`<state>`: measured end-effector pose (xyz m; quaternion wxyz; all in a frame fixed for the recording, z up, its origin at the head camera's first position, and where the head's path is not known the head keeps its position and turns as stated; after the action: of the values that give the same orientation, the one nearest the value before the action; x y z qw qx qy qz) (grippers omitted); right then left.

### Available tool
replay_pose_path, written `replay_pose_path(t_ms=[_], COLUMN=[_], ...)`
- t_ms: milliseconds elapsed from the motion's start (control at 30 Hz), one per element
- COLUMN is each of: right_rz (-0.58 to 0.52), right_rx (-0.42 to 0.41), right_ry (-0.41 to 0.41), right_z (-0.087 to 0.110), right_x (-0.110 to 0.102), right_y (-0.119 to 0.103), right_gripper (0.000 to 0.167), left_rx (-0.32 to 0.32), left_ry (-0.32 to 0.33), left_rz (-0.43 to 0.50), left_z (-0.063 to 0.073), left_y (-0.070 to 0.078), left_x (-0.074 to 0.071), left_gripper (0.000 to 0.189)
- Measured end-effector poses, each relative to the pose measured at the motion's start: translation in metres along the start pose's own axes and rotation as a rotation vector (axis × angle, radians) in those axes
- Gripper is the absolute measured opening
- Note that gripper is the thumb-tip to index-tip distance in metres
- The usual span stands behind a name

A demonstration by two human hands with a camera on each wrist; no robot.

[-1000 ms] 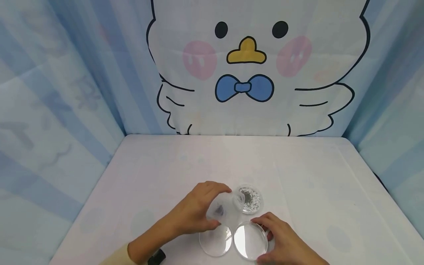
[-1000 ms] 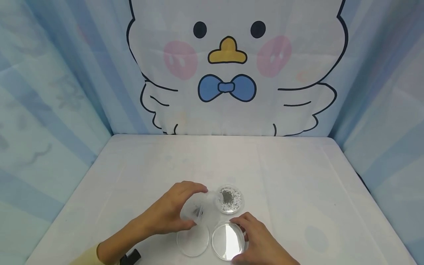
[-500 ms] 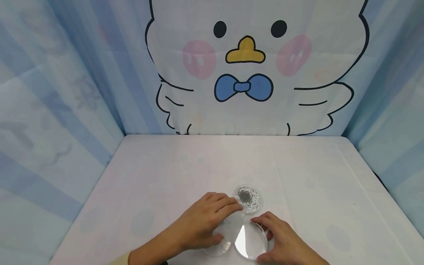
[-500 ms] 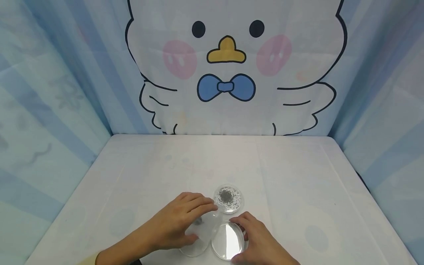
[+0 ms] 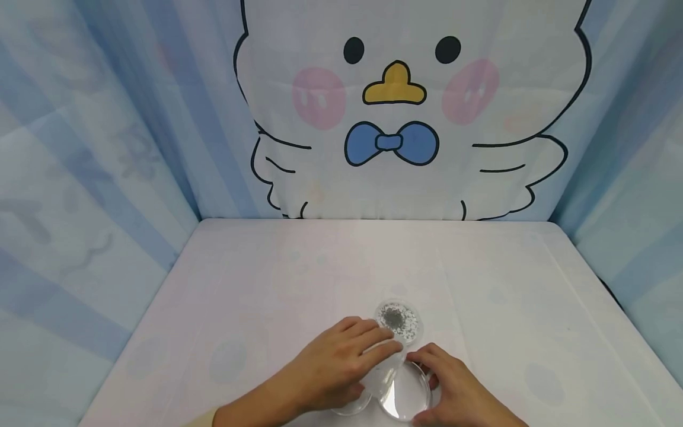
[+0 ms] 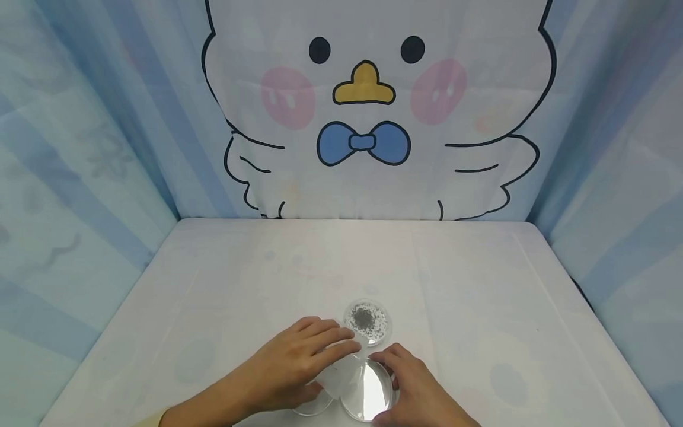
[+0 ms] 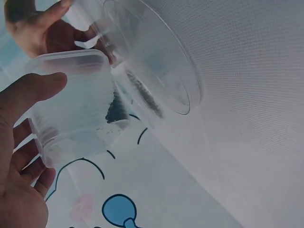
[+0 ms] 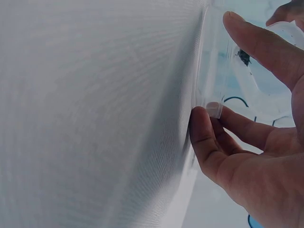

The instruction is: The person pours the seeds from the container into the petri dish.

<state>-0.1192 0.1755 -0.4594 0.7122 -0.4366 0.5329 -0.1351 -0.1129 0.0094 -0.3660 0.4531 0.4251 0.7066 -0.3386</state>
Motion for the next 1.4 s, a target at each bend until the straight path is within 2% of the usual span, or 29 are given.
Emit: replay_pose_path(t_ms=[167,400,967,1400], right_rz=[0.009,0.013,0.038,-0.001], right_rx=[-0.060,-0.120,-0.229,-0.161], right_ry=[0.034,0.068,0.106,0.061], right_z=[0.001,0.002,0.002,-0.001], right_x=[-0.002,-0.003,-0.004,-0.003], right_y=[-0.002,-0.005,-0.009,-0.004], right_gripper=[0.085,0.080,0.065,0.068], left_rx=[0.031,0.089,0.127,0.121], left_ry=[0.023,0.060,0.060,0.057], left_rz=[-0.062,-0.104,-0.117,-0.109], left_z=[-0.002,-0.005,-0.009,-0.010], left_y=[0.006,0.014,0.022,0.026], left_x=[-0.001,-0.003,-0.003,-0.002], left_gripper=[0.074,0.053,0.044,0.042])
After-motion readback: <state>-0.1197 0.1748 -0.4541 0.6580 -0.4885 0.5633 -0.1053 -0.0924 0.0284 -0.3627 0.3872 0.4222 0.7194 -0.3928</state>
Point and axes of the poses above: each hand's wrist, its own z-axis away from the middle knuckle, its own x-axis out of the palm, y = z × x, the point moved 8 cm from there along -z, towards the middle knuckle
